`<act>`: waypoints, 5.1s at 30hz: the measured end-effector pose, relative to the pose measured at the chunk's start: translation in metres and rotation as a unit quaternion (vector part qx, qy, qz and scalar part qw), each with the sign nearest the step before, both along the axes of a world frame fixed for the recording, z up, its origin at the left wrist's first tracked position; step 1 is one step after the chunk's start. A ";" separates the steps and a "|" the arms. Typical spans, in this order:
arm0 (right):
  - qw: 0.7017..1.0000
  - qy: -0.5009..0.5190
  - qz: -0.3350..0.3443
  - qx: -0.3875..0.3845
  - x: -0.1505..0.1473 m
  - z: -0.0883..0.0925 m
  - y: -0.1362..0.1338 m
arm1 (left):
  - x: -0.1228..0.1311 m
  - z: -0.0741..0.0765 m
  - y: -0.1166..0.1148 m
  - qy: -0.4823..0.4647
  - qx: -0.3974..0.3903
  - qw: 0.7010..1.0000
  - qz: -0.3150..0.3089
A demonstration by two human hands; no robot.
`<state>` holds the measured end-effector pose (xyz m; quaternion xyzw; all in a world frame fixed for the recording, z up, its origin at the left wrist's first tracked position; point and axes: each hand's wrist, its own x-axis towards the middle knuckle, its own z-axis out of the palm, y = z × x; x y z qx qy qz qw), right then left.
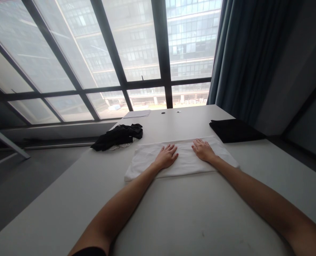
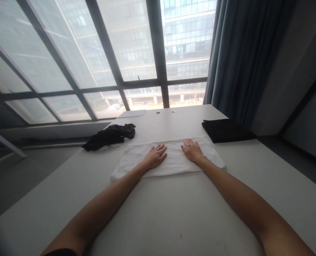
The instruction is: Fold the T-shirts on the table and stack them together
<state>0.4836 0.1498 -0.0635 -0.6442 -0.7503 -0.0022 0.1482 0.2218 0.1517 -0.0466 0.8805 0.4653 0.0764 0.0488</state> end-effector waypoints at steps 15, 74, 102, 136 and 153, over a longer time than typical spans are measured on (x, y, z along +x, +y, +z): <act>1.000 -0.002 0.002 -0.001 0.000 0.000 0.000 | 0.000 -0.003 0.002 0.003 0.001 1.000 0.004; 1.000 -0.008 0.002 0.001 -0.001 -0.004 0.004 | 0.036 0.011 0.021 0.028 -0.021 0.998 0.053; 0.989 -0.026 0.128 -0.068 -0.001 0.010 0.038 | 0.039 -0.005 0.027 0.026 0.014 0.997 0.066; 0.998 -0.035 -0.022 0.043 0.027 0.002 0.021 | 0.036 -0.004 0.021 0.022 0.001 0.997 0.069; 0.999 -0.034 -0.010 -0.002 0.029 -0.015 0.027 | -0.007 0.026 0.028 -0.046 0.000 0.993 0.111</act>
